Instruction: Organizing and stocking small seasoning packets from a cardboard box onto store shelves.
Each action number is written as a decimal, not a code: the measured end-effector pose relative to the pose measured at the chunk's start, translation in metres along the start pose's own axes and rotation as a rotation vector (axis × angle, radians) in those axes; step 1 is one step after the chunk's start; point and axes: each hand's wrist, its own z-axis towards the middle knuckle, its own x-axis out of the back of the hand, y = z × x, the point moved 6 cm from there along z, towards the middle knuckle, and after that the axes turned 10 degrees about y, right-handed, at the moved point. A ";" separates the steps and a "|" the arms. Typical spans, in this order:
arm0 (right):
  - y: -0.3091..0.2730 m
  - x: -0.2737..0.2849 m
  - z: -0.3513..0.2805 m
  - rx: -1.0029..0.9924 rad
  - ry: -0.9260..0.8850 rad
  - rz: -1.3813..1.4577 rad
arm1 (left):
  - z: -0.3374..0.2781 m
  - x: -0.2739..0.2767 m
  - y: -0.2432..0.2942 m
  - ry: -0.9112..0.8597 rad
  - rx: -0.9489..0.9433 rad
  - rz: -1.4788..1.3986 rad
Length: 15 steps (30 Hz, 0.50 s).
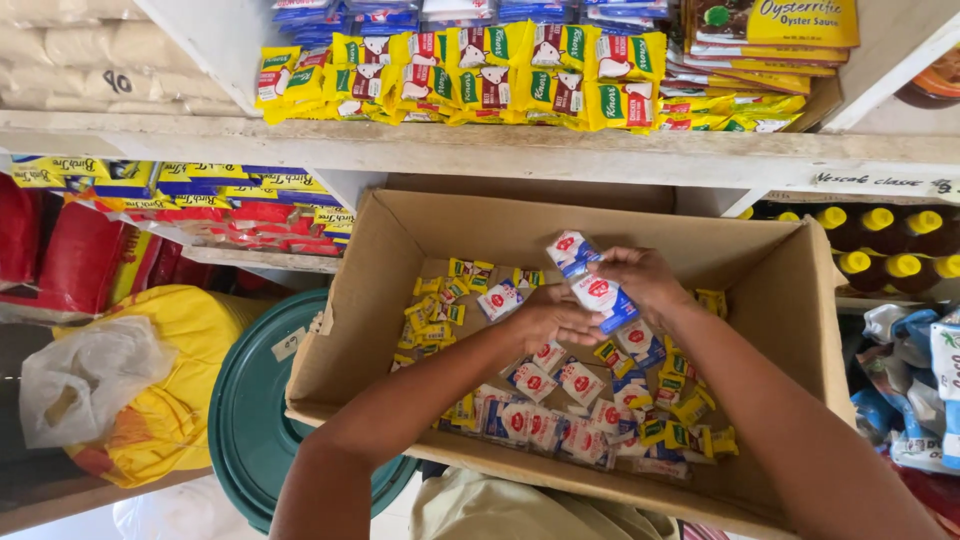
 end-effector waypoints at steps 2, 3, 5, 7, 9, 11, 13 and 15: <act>0.013 0.004 0.003 -0.041 0.031 -0.028 | 0.006 0.005 -0.009 -0.013 0.047 0.002; 0.020 0.007 0.005 -0.082 0.059 -0.057 | 0.008 0.008 -0.014 -0.022 0.093 0.005; 0.018 0.009 -0.004 -0.165 0.106 -0.077 | 0.016 0.015 -0.022 0.086 0.123 -0.028; 0.022 0.013 -0.009 -0.248 0.154 -0.095 | 0.024 0.027 -0.032 0.195 0.152 -0.060; 0.029 0.013 -0.010 -0.258 0.049 -0.331 | 0.035 0.041 -0.043 0.289 0.145 -0.241; 0.024 0.006 -0.017 -0.284 0.014 -0.328 | 0.049 0.053 -0.059 0.324 0.114 -0.171; 0.021 -0.001 -0.023 -0.308 -0.021 -0.329 | 0.057 0.063 -0.067 0.360 0.079 -0.104; 0.018 -0.007 -0.028 -0.302 -0.045 -0.314 | 0.060 0.070 -0.062 0.377 -0.084 -0.080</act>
